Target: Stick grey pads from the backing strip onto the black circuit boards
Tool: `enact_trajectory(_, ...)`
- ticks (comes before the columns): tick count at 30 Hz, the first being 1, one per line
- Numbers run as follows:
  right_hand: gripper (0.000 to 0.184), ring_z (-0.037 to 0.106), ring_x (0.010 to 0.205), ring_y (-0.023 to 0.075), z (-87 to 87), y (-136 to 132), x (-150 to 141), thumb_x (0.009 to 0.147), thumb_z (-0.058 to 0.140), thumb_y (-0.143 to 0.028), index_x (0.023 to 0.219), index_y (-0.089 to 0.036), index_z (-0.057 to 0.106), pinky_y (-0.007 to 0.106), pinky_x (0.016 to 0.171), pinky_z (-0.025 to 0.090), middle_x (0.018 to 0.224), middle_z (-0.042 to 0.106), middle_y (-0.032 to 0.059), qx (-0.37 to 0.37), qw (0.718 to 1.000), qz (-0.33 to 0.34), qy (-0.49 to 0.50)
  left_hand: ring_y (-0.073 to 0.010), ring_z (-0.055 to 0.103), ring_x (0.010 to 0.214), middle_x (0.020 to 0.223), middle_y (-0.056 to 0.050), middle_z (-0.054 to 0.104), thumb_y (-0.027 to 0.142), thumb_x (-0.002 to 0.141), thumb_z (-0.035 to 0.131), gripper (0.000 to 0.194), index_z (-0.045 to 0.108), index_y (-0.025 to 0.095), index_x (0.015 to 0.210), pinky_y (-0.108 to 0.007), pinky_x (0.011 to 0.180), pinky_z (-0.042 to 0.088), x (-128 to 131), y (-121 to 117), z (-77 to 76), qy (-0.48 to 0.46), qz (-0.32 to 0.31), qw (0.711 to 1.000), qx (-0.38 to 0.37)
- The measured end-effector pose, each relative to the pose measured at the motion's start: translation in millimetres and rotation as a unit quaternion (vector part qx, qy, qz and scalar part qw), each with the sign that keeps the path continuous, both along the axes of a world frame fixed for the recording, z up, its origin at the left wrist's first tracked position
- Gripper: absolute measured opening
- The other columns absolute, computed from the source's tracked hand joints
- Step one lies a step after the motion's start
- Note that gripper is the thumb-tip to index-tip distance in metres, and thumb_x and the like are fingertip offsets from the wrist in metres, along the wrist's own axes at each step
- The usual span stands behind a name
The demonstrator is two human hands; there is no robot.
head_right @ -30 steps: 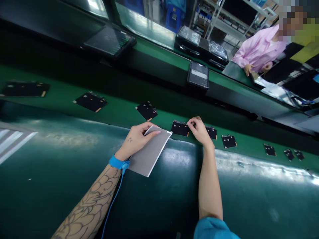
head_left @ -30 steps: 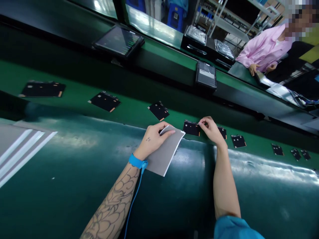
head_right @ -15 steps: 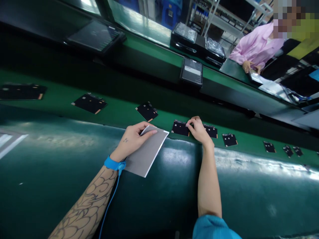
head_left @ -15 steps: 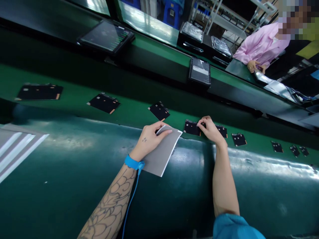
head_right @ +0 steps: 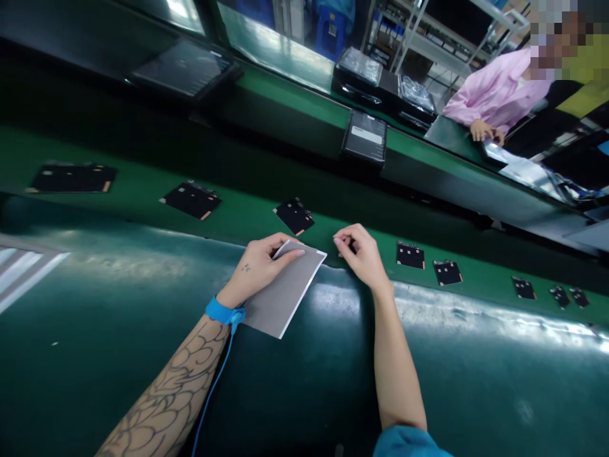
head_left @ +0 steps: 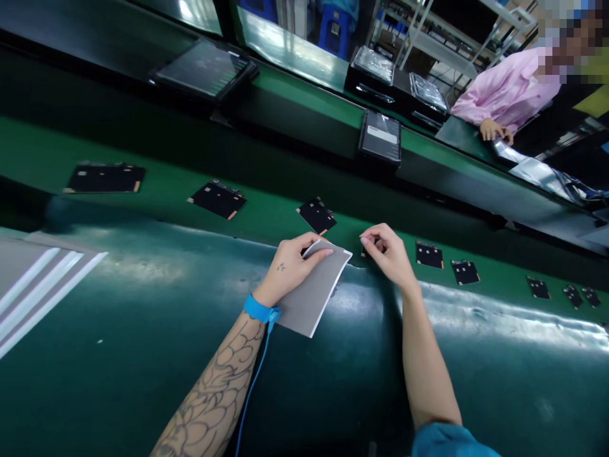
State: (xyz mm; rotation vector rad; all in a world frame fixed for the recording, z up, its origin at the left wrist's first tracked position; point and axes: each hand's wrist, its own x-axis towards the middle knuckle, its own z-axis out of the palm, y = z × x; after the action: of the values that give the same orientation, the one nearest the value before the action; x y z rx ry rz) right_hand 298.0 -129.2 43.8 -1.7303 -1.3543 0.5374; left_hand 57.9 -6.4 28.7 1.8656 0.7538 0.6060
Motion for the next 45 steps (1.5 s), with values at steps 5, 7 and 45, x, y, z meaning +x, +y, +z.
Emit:
enact_trajectory(5, 0.021, 0.065, 0.090, 0.0219, 1.5, 9, -25, 0.108, 0.067, -0.046, 0.104, -0.027, 0.075, 0.040, 0.082, 0.055, 0.106, 0.072, 0.0060, -0.008, 0.996, 0.087, -0.008, -0.0243, 0.076, 0.091, 0.102, -0.005, 0.084, 0.045, 0.101, 0.072, 0.023, 0.080, 0.024, 0.105, -0.033, 0.078, 0.056, 1, 1, 0.0, -0.003, 0.002, 1.000, -0.006)
enact_trajectory(7, 0.019, 0.065, 0.089, 0.0220, 1.0, 8, -25, 0.108, 0.066, -0.044, 0.103, -0.028, 0.075, 0.040, 0.082, 0.055, 0.104, 0.072, 0.0056, -0.014, 0.995, 0.094, -0.009, -0.0248, 0.076, 0.091, 0.102, -0.005, 0.084, 0.045, 0.101, 0.072, 0.023, 0.080, 0.024, 0.104, -0.034, 0.078, 0.057, 1, 1, -0.6, -0.005, 0.001, 1.000, -0.006)
enact_trajectory(45, 0.025, 0.060, 0.087, 0.0237, -17.5, -50, 97, 0.102, 0.062, -0.047, 0.095, -0.024, 0.067, 0.041, 0.081, 0.053, 0.100, 0.063, 0.0066, -0.151, 0.985, -0.011, -0.087, -0.0230, 0.075, 0.089, 0.104, -0.004, 0.083, 0.045, 0.103, 0.070, 0.022, 0.080, 0.025, 0.105, -0.032, 0.074, 0.053, -1, 2, -8.5, 0.016, -0.007, 1.000, 0.010)
